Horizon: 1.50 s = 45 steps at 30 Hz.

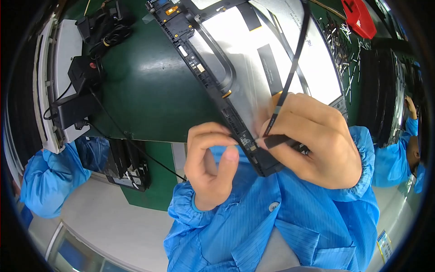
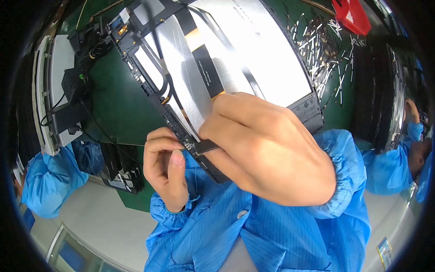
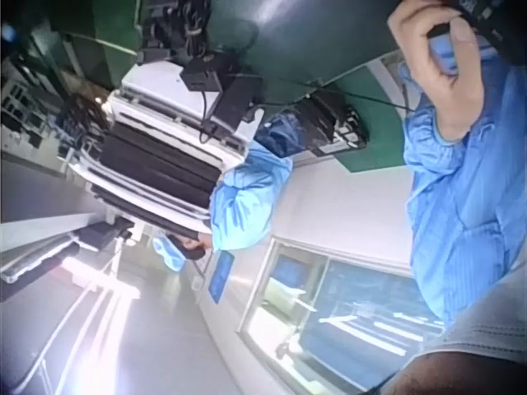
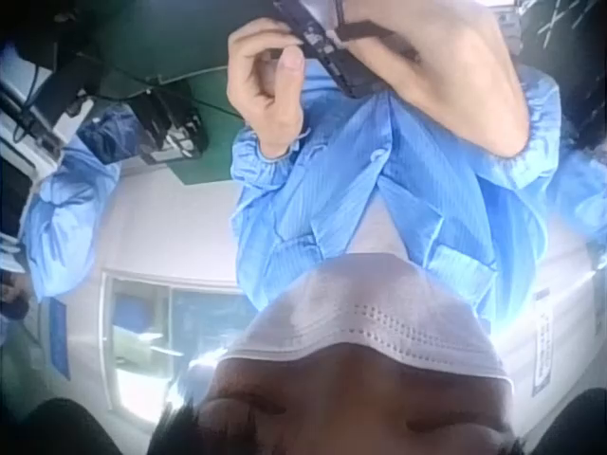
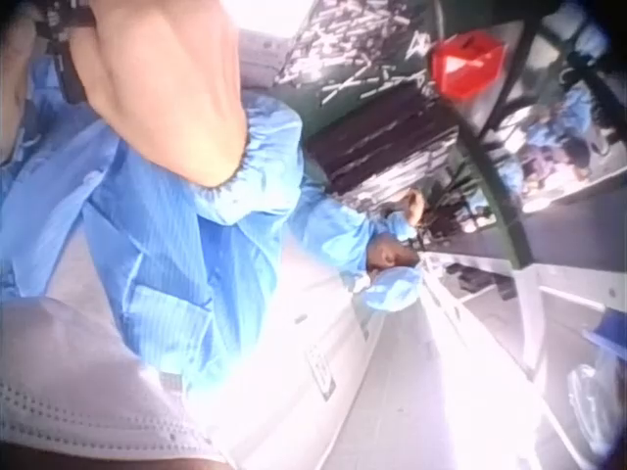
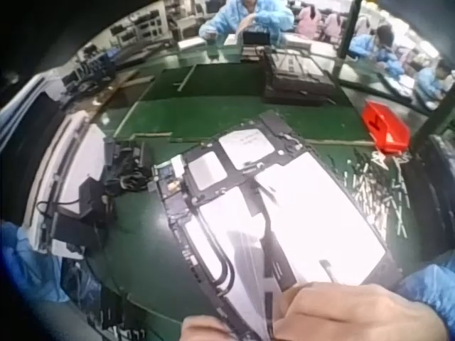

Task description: The person assembles internal components into an electronic tablet device by connecting ribbon cables to a circuit board and installing a battery pack into the tablet frame. The person uses tweezers to manipulate the ribbon cables.

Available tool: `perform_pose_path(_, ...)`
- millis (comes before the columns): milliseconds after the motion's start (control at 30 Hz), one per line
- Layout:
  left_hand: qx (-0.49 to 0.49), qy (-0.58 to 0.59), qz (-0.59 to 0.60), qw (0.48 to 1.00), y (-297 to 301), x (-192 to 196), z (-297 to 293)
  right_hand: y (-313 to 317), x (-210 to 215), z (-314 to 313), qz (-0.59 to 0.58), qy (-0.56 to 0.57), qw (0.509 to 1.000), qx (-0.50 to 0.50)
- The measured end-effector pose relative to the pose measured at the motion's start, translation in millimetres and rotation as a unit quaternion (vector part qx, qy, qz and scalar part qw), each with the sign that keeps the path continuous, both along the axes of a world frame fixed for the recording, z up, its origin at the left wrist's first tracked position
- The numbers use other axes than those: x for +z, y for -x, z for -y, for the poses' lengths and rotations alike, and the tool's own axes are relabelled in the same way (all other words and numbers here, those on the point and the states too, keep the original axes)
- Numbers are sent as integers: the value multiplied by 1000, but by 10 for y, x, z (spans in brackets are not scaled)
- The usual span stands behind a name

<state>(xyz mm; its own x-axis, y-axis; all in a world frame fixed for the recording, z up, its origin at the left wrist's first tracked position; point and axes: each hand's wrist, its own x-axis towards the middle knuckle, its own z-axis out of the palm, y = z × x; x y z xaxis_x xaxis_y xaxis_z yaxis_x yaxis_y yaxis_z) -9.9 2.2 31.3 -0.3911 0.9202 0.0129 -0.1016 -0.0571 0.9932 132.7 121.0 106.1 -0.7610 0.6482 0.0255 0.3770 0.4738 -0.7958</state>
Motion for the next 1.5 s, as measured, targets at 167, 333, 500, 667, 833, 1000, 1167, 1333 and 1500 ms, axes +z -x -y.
perform_pose_path(167,-4,-4,8,1000,2,-10,-5,-3,18,6,14,-12,1000,15)
perform_pose_path(333,-12,-3,4,1000,26,0,-15,18,-5,-14,5,-6,1000,15)
perform_pose_path(500,-11,4,-9,1000,28,12,-3,36,-23,18,-7,4,1000,8)
perform_pose_path(667,20,-15,-91,996,-13,10,-13,43,-40,29,-8,-8,1000,8)
perform_pose_path(833,35,-25,-145,988,-35,38,-99,52,-46,33,-14,-16,1000,5)
perform_pose_path(1000,-21,11,-91,996,94,75,-158,46,-41,24,-8,-13,1000,13)
perform_pose_path(1167,-72,10,76,994,155,4,-153,36,-51,40,-42,-16,999,31)
perform_pose_path(1333,-23,26,60,998,70,-19,-38,61,-43,78,-92,30,994,59)
perform_pose_path(1500,-126,83,116,982,123,28,307,25,-33,165,13,-93,995,-21)
